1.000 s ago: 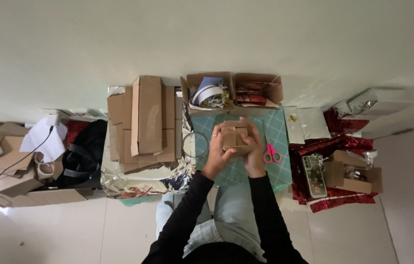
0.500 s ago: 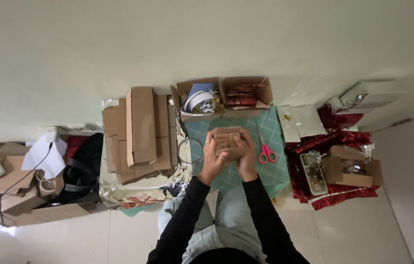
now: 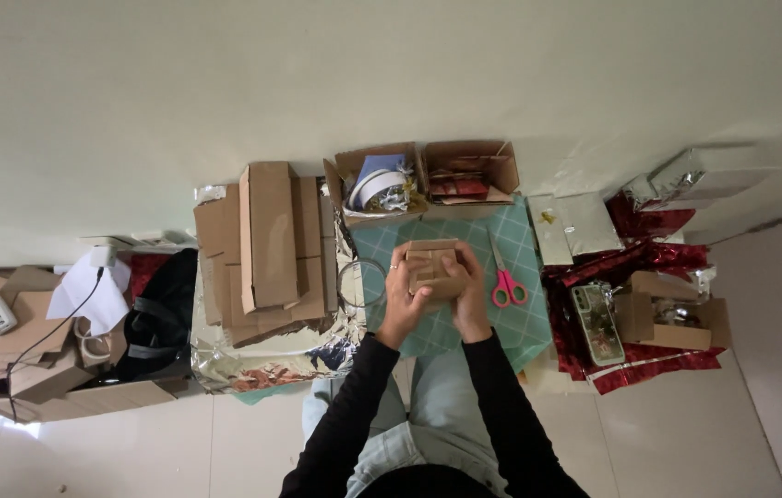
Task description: Assembling a small brown cardboard box by folding flaps and applying tape.
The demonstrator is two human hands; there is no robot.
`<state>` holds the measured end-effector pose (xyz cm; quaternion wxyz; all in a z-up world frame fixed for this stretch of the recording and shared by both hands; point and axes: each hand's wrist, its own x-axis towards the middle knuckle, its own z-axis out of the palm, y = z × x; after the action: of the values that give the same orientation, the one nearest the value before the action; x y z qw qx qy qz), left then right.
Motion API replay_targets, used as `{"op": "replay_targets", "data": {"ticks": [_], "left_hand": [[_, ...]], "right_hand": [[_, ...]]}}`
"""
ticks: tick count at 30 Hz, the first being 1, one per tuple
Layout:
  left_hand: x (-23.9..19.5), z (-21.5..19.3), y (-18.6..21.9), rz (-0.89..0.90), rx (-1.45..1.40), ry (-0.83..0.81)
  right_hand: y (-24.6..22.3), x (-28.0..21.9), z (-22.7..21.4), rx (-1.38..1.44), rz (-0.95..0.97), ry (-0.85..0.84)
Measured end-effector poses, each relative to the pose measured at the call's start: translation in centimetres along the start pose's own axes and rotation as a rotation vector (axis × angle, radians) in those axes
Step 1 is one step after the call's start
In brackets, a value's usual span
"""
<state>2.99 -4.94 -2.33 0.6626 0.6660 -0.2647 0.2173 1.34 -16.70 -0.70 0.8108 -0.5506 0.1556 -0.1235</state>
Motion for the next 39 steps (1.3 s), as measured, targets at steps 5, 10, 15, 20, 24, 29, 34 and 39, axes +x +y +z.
{"op": "replay_targets", "data": {"ticks": [5,10,15,20,24,29,34,39], "left_hand": [[-0.2,0.1,-0.7,0.007,-0.006,0.005],[0.5,0.0,-0.4,0.01,-0.023,0.011],[-0.1,0.0,0.1,0.002,-0.03,0.006],[-0.3,0.1,-0.4,0.009,-0.047,-0.004],[0.0,0.0,-0.4,0.023,-0.06,-0.014],[-0.7,0.4,-2.0,0.047,-0.069,-0.01],[0.0,0.5,-0.9,0.05,-0.076,0.002],[-1.7,0.4,-1.9,-0.039,-0.181,0.004]], "right_hand": [[0.9,0.7,-0.6,0.001,0.027,-0.001],[1.1,1.3,-0.8,-0.028,0.043,-0.033],[1.0,0.4,-0.9,-0.016,0.039,-0.069],[1.3,0.4,-1.1,0.01,0.048,-0.044],[1.7,0.5,-1.2,0.031,0.032,-0.031],[1.6,0.3,-1.0,0.041,0.031,-0.025],[2.1,1.0,-1.5,0.04,0.021,-0.028],[1.1,0.3,-0.9,0.043,0.039,-0.009]]}}
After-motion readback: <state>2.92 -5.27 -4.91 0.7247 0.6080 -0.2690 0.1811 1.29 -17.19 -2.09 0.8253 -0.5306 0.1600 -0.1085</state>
